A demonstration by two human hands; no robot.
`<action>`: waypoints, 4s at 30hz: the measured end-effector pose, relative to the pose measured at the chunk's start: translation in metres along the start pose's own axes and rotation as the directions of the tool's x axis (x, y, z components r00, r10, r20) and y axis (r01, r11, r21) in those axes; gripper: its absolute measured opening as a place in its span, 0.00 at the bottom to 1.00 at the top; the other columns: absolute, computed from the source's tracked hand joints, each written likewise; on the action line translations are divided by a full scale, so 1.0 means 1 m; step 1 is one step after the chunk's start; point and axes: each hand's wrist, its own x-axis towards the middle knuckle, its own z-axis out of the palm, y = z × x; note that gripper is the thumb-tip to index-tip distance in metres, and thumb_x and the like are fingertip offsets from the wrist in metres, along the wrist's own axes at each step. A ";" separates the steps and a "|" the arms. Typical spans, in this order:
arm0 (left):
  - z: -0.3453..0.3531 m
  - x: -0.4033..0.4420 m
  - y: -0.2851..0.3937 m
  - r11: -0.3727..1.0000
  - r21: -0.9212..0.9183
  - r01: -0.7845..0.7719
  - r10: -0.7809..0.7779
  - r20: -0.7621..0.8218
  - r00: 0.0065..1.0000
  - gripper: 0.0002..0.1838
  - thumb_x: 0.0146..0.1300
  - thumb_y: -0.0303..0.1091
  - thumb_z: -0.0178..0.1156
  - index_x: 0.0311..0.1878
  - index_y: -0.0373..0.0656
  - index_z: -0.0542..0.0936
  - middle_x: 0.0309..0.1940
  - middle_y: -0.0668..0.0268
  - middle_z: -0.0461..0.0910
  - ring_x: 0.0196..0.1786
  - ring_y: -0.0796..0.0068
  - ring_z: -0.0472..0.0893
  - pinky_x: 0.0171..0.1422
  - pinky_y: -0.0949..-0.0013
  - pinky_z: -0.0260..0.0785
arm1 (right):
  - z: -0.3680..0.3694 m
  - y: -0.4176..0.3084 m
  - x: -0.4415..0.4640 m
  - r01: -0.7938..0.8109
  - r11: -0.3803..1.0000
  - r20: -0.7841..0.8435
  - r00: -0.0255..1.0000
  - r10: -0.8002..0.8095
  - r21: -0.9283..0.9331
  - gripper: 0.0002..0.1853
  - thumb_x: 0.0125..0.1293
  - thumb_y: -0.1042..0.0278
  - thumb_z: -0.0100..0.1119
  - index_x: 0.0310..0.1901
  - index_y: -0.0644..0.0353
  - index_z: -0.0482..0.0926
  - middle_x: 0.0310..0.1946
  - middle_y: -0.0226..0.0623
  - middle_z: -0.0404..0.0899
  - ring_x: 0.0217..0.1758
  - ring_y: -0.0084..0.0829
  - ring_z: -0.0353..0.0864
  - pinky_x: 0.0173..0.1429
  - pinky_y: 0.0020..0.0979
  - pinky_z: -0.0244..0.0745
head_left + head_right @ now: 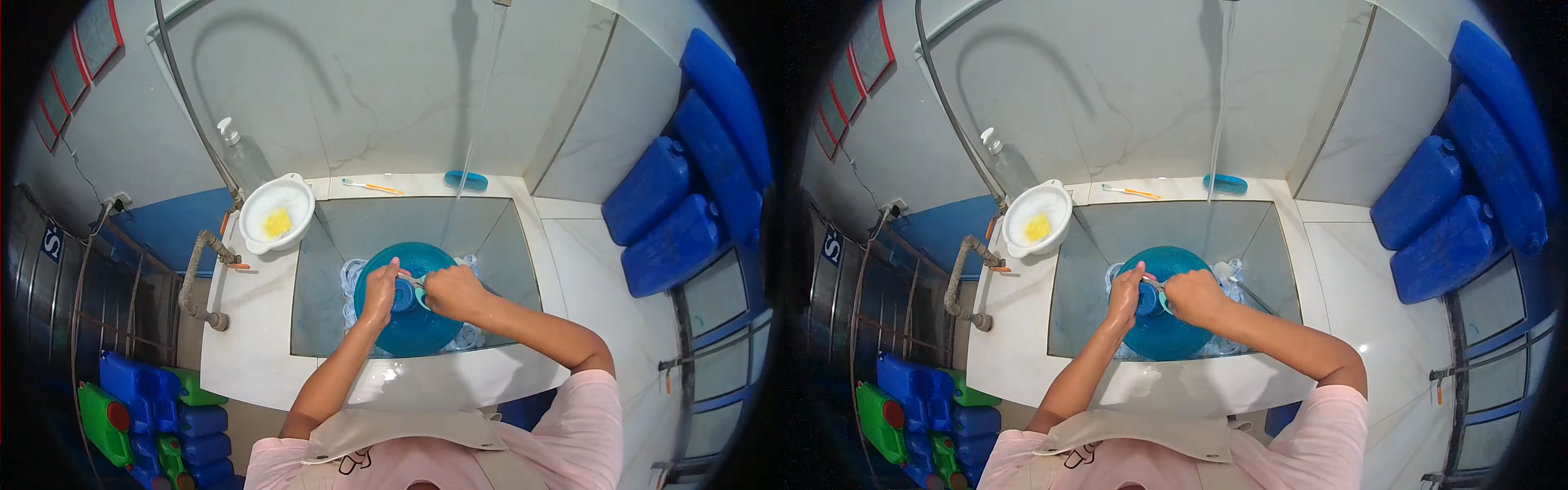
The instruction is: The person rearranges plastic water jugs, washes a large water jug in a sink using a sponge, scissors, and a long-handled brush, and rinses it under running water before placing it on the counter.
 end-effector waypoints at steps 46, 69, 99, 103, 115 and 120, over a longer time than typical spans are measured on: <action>-0.075 0.021 0.008 0.753 -0.657 -0.033 -0.188 -0.263 0.946 0.27 0.67 0.58 0.44 0.40 0.37 0.66 0.36 0.55 0.70 0.38 0.57 0.78 0.48 0.54 0.76 | 0.110 0.158 0.250 -0.413 0.910 -0.173 0.894 0.413 0.042 0.10 0.61 0.73 0.49 0.42 0.64 0.74 0.38 0.54 0.79 0.43 0.45 0.81 0.43 0.41 0.78; -0.148 0.059 -0.010 0.722 -0.546 -0.426 -0.133 -0.713 0.688 0.28 0.72 0.49 0.36 0.66 0.58 0.36 0.57 0.38 0.61 0.42 0.46 0.80 0.43 0.56 0.78 | 0.135 -0.104 0.368 -0.065 0.986 0.422 0.907 -0.007 0.156 0.39 0.50 0.42 0.60 0.64 0.46 0.62 0.67 0.51 0.54 0.67 0.57 0.57 0.66 0.46 0.59; -0.037 0.104 -0.024 0.835 -0.359 -0.416 0.247 -0.431 0.868 0.21 0.67 0.37 0.40 0.60 0.38 0.63 0.56 0.57 0.64 0.58 0.67 0.65 0.65 0.67 0.54 | -0.015 0.020 0.212 -0.346 0.235 0.392 0.900 -0.191 0.908 0.19 0.60 0.72 0.43 0.54 0.55 0.72 0.42 0.38 0.75 0.38 0.27 0.77 0.35 0.27 0.77; -0.031 0.118 -0.023 0.874 -0.367 -0.318 0.213 -0.299 0.930 0.24 0.71 0.44 0.38 0.65 0.43 0.59 0.61 0.63 0.63 0.62 0.73 0.63 0.68 0.70 0.51 | -0.027 0.032 0.203 -0.247 0.556 0.386 0.911 -0.147 0.794 0.16 0.59 0.72 0.42 0.47 0.59 0.75 0.33 0.35 0.77 0.33 0.25 0.77 0.34 0.23 0.74; -0.021 0.128 -0.023 0.903 -0.351 -0.248 0.253 -0.031 0.967 0.23 0.72 0.44 0.36 0.61 0.37 0.64 0.58 0.62 0.67 0.60 0.73 0.65 0.67 0.70 0.53 | -0.007 0.036 0.193 -0.212 0.585 0.253 0.967 0.013 0.782 0.10 0.55 0.73 0.44 0.29 0.63 0.77 0.22 0.31 0.72 0.24 0.22 0.70 0.24 0.25 0.64; -0.021 0.122 -0.026 0.927 -0.314 -0.207 0.188 -0.091 0.978 0.26 0.72 0.45 0.35 0.62 0.33 0.63 0.59 0.58 0.66 0.62 0.70 0.63 0.68 0.69 0.50 | 0.006 0.029 0.213 -0.137 0.593 0.242 0.965 -0.099 0.793 0.13 0.57 0.67 0.48 0.38 0.65 0.78 0.23 0.34 0.74 0.22 0.24 0.70 0.26 0.28 0.67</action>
